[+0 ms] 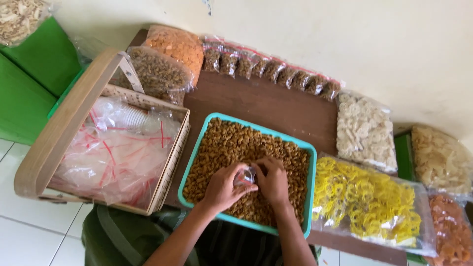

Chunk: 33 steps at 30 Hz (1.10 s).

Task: Manually portioning small fried snacks from a large tray into individual plastic bags and organizing them into rows.

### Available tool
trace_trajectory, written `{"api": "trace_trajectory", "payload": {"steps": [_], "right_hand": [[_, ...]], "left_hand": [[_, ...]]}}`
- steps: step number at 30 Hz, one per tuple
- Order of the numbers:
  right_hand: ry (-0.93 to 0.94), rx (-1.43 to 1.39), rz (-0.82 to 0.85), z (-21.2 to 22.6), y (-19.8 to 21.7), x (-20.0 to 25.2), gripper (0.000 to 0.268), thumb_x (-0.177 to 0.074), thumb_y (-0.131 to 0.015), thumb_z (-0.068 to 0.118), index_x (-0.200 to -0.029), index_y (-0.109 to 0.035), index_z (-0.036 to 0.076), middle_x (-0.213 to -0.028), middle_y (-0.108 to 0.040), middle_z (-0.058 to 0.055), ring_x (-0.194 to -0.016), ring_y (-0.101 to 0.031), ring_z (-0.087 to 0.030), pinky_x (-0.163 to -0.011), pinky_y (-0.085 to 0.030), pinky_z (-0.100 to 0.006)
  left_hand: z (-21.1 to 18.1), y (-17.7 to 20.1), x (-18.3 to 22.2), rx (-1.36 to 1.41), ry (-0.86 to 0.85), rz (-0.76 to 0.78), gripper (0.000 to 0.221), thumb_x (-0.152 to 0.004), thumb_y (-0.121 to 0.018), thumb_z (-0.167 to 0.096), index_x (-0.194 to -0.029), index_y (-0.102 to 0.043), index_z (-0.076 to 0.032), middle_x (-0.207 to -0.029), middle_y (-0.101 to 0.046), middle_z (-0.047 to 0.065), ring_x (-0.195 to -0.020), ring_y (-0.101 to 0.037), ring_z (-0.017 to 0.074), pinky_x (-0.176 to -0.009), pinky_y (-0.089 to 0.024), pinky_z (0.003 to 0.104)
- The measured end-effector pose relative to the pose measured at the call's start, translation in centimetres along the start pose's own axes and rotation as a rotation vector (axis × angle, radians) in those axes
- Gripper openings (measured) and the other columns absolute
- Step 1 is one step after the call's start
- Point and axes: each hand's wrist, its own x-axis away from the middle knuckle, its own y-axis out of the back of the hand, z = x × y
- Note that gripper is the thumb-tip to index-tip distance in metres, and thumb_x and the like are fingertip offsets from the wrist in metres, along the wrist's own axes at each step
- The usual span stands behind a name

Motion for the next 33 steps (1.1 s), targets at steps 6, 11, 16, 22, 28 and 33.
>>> {"api": "trace_trajectory", "payload": {"steps": [6, 11, 16, 22, 28, 33], "right_hand": [[0.007, -0.154, -0.171, 0.2, 0.8, -0.1, 0.014, -0.099, -0.073, 0.023, -0.101, -0.079, 0.010, -0.101, -0.073, -0.010, -0.104, -0.071, -0.033, -0.084, -0.061, -0.046], [0.175, -0.370, -0.314, 4.0, 4.0, 0.5, 0.012, -0.100, -0.067, 0.014, -0.096, -0.077, 0.009, -0.099, -0.071, -0.015, -0.103, -0.070, -0.036, -0.089, -0.058, -0.049], [-0.095, -0.327, -0.188, 5.3, 4.6, 1.4, 0.028, -0.100, -0.058, 0.023, -0.104, -0.078, 0.005, -0.112, -0.076, -0.012, -0.090, -0.072, -0.022, -0.073, -0.060, -0.033], [-0.026, 0.141, -0.149, 2.0, 1.1, 0.9, 0.043, -0.090, -0.074, 0.034, -0.125, -0.073, 0.009, -0.123, -0.070, -0.010, -0.119, -0.059, -0.028, -0.100, -0.049, -0.043], [-0.049, 0.126, -0.092, 1.7, 0.9, 0.9, 0.023, -0.084, -0.081, 0.033, -0.096, -0.083, 0.013, -0.117, -0.072, -0.001, -0.121, -0.055, -0.022, -0.105, -0.044, -0.044], [-0.038, 0.093, -0.101, 1.5, 0.8, 0.9, 0.017, -0.083, -0.081, 0.029, -0.090, -0.083, 0.013, -0.114, -0.073, 0.000, -0.118, -0.058, -0.022, -0.101, -0.047, -0.044]], "left_hand": [[0.4, -0.3, 0.0, -0.031, 0.012, 0.011, 0.051, -0.088, -0.081, -0.040, -0.121, -0.062, -0.006, -0.086, -0.072, 0.013, -0.068, -0.071, 0.0254, -0.070, -0.054, 0.039], [0.2, -0.2, -0.4, -0.028, 0.008, 0.005, 0.051, -0.088, -0.081, -0.040, -0.120, -0.063, -0.006, -0.085, -0.071, 0.012, -0.066, -0.070, 0.0248, -0.070, -0.054, 0.039], [-2.5, 0.8, -0.8, -0.108, -0.118, -0.118, 0.049, -0.089, -0.071, -0.050, -0.110, -0.061, -0.008, -0.072, -0.065, 0.002, -0.054, -0.060, 0.0129, -0.049, -0.050, 0.028], [-1.6, 0.4, -0.6, -0.160, -0.113, -0.108, 0.052, -0.089, -0.072, -0.052, -0.111, -0.060, -0.006, -0.076, -0.069, 0.005, -0.059, -0.065, 0.0160, -0.057, -0.055, 0.031], [-2.1, 0.7, -0.8, -0.202, -0.116, -0.085, 0.049, -0.089, -0.075, -0.047, -0.113, -0.059, -0.007, -0.078, -0.069, 0.005, -0.059, -0.063, 0.0163, -0.055, -0.053, 0.030], [-2.8, 1.1, -0.9, -0.194, -0.089, -0.069, 0.047, -0.091, -0.073, -0.047, -0.113, -0.060, -0.007, -0.078, -0.069, 0.007, -0.057, -0.062, 0.0173, -0.052, -0.052, 0.031]]}}
